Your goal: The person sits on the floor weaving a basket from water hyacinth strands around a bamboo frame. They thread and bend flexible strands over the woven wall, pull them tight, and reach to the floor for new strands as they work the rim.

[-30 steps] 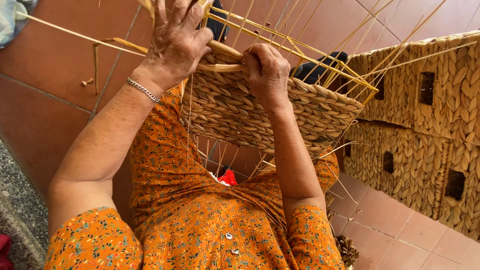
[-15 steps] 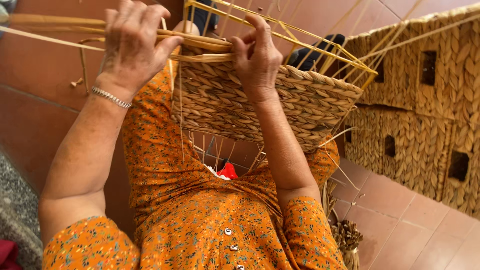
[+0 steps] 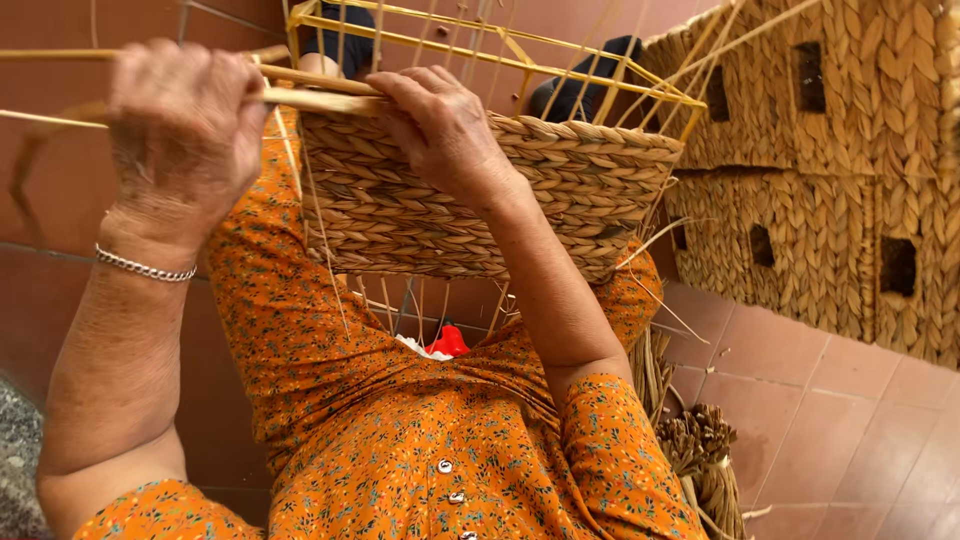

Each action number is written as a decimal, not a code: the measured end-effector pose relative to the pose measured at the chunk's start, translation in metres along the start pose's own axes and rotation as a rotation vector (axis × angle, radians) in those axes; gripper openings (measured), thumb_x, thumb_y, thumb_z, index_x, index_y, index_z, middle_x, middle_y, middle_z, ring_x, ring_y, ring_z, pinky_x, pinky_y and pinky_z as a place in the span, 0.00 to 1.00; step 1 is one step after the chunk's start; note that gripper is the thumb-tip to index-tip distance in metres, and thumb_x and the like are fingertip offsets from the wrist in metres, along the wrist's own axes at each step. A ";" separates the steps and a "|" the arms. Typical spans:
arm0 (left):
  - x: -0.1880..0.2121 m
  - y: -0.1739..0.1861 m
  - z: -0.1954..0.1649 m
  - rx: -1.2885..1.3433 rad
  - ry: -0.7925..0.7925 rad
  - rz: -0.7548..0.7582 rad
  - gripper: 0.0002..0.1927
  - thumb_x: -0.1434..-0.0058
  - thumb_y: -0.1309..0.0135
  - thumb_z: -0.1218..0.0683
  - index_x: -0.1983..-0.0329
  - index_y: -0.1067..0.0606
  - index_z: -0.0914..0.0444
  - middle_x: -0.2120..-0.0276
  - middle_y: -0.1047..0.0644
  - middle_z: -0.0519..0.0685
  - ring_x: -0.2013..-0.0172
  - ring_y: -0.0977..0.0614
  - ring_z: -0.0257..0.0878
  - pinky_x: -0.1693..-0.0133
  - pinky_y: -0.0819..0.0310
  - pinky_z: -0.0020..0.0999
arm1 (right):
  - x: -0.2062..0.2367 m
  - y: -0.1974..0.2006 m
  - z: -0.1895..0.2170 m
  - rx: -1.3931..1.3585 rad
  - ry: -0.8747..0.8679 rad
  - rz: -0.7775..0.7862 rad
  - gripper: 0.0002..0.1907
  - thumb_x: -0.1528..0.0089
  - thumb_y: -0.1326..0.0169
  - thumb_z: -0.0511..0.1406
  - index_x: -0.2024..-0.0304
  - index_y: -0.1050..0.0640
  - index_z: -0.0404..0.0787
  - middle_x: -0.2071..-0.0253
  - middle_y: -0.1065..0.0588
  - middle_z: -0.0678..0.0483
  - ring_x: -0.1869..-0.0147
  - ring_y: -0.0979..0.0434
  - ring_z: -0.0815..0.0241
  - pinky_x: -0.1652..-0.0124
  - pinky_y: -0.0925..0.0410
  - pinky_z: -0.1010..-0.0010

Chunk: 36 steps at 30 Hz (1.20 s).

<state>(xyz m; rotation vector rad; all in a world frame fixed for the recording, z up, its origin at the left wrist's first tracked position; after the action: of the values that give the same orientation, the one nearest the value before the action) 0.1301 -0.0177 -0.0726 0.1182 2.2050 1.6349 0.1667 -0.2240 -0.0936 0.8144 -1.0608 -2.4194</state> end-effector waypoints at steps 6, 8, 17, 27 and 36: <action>-0.005 0.049 -0.047 -0.104 -0.074 -0.594 0.11 0.34 0.39 0.57 0.51 0.26 0.61 0.56 0.29 0.54 0.50 0.30 0.49 0.48 0.39 0.54 | -0.012 0.003 -0.004 -0.090 -0.088 -0.083 0.07 0.33 0.42 0.30 0.54 0.25 0.41 0.58 0.21 0.52 0.54 0.18 0.52 0.54 0.25 0.62; -0.011 0.020 -0.063 0.186 -0.177 -0.453 0.08 0.31 0.41 0.61 0.50 0.25 0.65 0.56 0.28 0.53 0.50 0.30 0.50 0.45 0.35 0.52 | -0.011 -0.001 -0.009 -0.136 -0.151 -0.040 0.06 0.31 0.43 0.29 0.54 0.27 0.40 0.60 0.21 0.52 0.56 0.18 0.55 0.57 0.25 0.64; -0.071 -0.089 -0.037 0.200 0.036 -0.230 0.07 0.39 0.36 0.55 0.68 0.20 0.62 0.69 0.22 0.48 0.62 0.23 0.44 0.59 0.31 0.47 | -0.007 0.007 -0.009 -0.246 -0.236 0.006 0.05 0.31 0.45 0.28 0.55 0.27 0.40 0.64 0.21 0.51 0.62 0.19 0.56 0.61 0.27 0.64; -0.042 -0.095 0.022 1.399 0.512 -0.483 0.08 0.29 0.52 0.54 0.61 0.29 0.63 0.71 0.25 0.49 0.72 0.22 0.38 0.71 0.20 0.34 | -0.011 0.004 -0.006 -0.204 -0.232 -0.058 0.04 0.30 0.44 0.29 0.55 0.27 0.40 0.62 0.20 0.53 0.59 0.16 0.59 0.59 0.25 0.67; -0.011 -0.068 -0.002 2.012 0.629 -0.181 0.27 0.26 0.62 0.41 0.63 0.26 0.69 0.66 0.18 0.59 0.60 0.11 0.53 0.53 0.12 0.49 | -0.024 -0.003 0.003 0.013 -0.206 -0.147 0.04 0.36 0.38 0.31 0.59 0.21 0.42 0.64 0.21 0.54 0.65 0.18 0.61 0.64 0.26 0.68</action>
<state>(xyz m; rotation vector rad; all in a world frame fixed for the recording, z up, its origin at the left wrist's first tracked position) 0.1502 -0.0444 -0.1325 -0.0905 3.1005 -1.2409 0.1826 -0.2075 -0.0858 0.6797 -1.1271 -2.6702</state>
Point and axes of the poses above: each hand's wrist, its own x-axis away from the middle knuckle, its own y-axis out of the back of the hand, z = x × y, the point moved 8 cm from there along -x, towards the middle knuckle
